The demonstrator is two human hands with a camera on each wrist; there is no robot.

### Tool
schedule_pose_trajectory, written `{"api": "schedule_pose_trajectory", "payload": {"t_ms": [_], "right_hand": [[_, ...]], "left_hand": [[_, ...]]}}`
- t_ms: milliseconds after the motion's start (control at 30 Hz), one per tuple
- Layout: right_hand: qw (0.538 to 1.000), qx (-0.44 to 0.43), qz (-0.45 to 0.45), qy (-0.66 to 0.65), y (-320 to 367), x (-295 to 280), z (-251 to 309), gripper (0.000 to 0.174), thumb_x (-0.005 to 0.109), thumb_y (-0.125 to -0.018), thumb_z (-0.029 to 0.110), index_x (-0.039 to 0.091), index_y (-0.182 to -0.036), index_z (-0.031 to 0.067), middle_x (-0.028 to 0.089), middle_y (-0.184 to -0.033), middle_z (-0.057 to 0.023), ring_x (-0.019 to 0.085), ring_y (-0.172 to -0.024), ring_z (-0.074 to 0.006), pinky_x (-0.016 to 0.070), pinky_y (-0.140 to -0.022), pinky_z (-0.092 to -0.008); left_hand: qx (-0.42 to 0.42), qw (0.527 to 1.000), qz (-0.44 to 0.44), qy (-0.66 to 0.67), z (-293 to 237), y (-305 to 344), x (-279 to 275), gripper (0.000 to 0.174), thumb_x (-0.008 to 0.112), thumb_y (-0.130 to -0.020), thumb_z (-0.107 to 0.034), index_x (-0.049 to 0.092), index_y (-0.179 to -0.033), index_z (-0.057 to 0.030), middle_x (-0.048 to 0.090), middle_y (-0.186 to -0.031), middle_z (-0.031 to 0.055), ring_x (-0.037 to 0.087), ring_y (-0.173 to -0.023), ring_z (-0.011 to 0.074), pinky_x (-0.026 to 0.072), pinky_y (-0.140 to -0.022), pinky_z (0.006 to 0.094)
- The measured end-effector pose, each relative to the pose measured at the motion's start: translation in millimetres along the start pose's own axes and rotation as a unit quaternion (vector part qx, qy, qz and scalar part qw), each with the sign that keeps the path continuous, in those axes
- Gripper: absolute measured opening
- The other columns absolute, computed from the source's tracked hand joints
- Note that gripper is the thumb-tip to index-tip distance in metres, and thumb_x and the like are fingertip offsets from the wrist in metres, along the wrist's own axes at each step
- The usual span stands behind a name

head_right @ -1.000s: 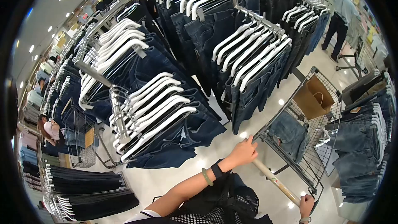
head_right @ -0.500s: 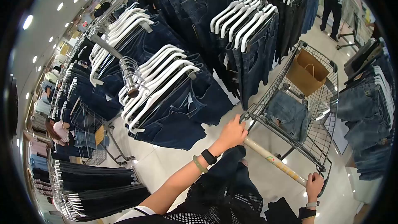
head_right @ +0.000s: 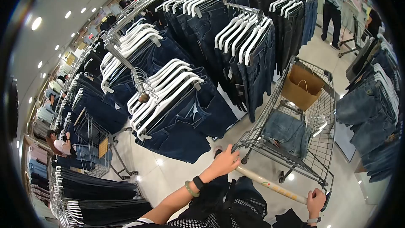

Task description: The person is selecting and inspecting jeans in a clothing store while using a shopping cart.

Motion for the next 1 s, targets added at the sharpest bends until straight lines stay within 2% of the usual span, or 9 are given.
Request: {"api": "schedule_pose_trajectory", "payload": {"t_ms": [267, 400, 433, 467, 533, 667, 767, 867, 1000], "right_hand": [[0.999, 0.002, -0.041, 0.009, 24, 3, 18, 0.026, 0.062, -0.070, 0.015, 0.045, -0.057, -0.0001, 0.046, -0.052, -0.0148, 0.048, -0.050, -0.0323, 0.0351, -0.050, -0.0406], [1.000, 0.009, -0.003, 0.003, 26, 2, 28, 0.024, 0.061, -0.072, 0.014, 0.046, -0.060, -0.0006, 0.047, -0.054, -0.0165, 0.048, -0.053, -0.0328, 0.0357, -0.052, -0.0418], [1.000, -0.010, -0.005, -0.001, 27, 6, 27, 0.025, 0.061, -0.072, 0.014, 0.046, -0.060, -0.0008, 0.047, -0.054, -0.0165, 0.048, -0.053, -0.0325, 0.0357, -0.052, -0.0416], [1.000, -0.026, -0.005, -0.007, 28, 8, 29, 0.025, 0.061, -0.073, 0.014, 0.046, -0.059, -0.0010, 0.047, -0.054, -0.0166, 0.047, -0.053, -0.0322, 0.0357, -0.052, -0.0414], [1.000, -0.006, 0.016, -0.025, 27, 6, 31, 0.024, 0.061, -0.073, 0.014, 0.048, -0.060, -0.0020, 0.049, -0.054, -0.0168, 0.048, -0.052, -0.0314, 0.0361, -0.052, -0.0407], [0.994, -0.010, 0.098, -0.047, 17, 8, 34, 0.022, 0.062, -0.072, 0.015, 0.056, -0.062, -0.0038, 0.053, -0.053, -0.0178, 0.051, -0.051, -0.0308, 0.0397, -0.052, -0.0398], [0.966, -0.004, 0.258, 0.006, -1, 18, 3, 0.019, 0.062, -0.073, 0.017, 0.062, -0.068, -0.0015, 0.058, -0.060, -0.0169, 0.058, -0.059, -0.0338, 0.0462, -0.059, -0.0409], [0.971, -0.178, 0.097, 0.130, -35, 11, 53, 0.017, 0.064, -0.072, 0.014, 0.053, -0.070, 0.0017, 0.054, -0.059, -0.0143, 0.056, -0.065, -0.0330, 0.0427, -0.059, -0.0425], [0.966, -0.241, 0.098, -0.011, -93, -11, 232, 0.014, 0.062, -0.076, 0.010, 0.059, -0.088, 0.0026, 0.059, -0.071, -0.0138, 0.058, -0.071, -0.0338, 0.0453, -0.065, -0.0433]], "left_hand": [[0.012, 0.997, 0.000, 0.077, 17, 19, -17, 0.033, 0.060, -0.087, -0.034, 0.057, -0.104, -0.0069, 0.045, -0.095, 0.0143, 0.059, -0.074, 0.0322, 0.0483, -0.062, 0.0399], [-0.033, 0.978, 0.044, 0.202, 23, 24, -37, 0.047, 0.058, -0.089, -0.034, 0.047, -0.126, -0.0080, 0.048, -0.109, 0.0168, 0.057, -0.092, 0.0336, 0.0473, -0.077, 0.0405], [0.042, 0.978, -0.009, 0.205, 40, 26, -34, 0.055, 0.059, -0.090, -0.031, 0.039, -0.134, -0.0052, 0.047, -0.118, 0.0190, 0.054, -0.103, 0.0328, 0.0445, -0.087, 0.0383], [-0.070, 0.959, 0.014, 0.275, 43, 33, -52, 0.055, 0.061, -0.089, -0.027, 0.039, -0.133, -0.0021, 0.046, -0.122, 0.0203, 0.053, -0.105, 0.0322, 0.0430, -0.091, 0.0363], [-0.055, 0.962, -0.173, 0.206, 55, 50, -85, 0.054, 0.065, -0.084, -0.017, 0.042, -0.131, -0.0026, 0.048, -0.120, 0.0178, 0.053, -0.102, 0.0282, 0.0451, -0.086, 0.0364], [-0.204, 0.853, -0.476, 0.068, 121, 115, -133, 0.050, 0.062, -0.080, -0.002, 0.044, -0.127, -0.0006, 0.046, -0.122, 0.0139, 0.051, -0.102, 0.0235, 0.0459, -0.080, 0.0325], [-0.256, 0.835, -0.487, 0.014, 150, 153, -157, 0.053, 0.065, -0.081, -0.007, 0.042, -0.129, -0.0020, 0.046, -0.123, 0.0129, 0.050, -0.105, 0.0233, 0.0434, -0.082, 0.0341], [-0.278, 0.823, -0.496, 0.004, 160, 158, -159, 0.054, 0.066, -0.083, -0.009, 0.041, -0.130, -0.0030, 0.047, -0.124, 0.0128, 0.050, -0.107, 0.0228, 0.0432, -0.085, 0.0345], [-0.299, 0.817, -0.491, 0.034, 183, 156, -147, 0.050, 0.067, -0.084, -0.014, 0.044, -0.127, -0.0009, 0.050, -0.116, 0.0127, 0.050, -0.103, 0.0225, 0.0438, -0.085, 0.0343]]}}
Point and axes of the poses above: each hand's wrist, its own y-axis away from the middle knuckle, its own x-axis out of the palm, z = x × y, the point moved 1 cm from there along -y, towards the middle knuckle
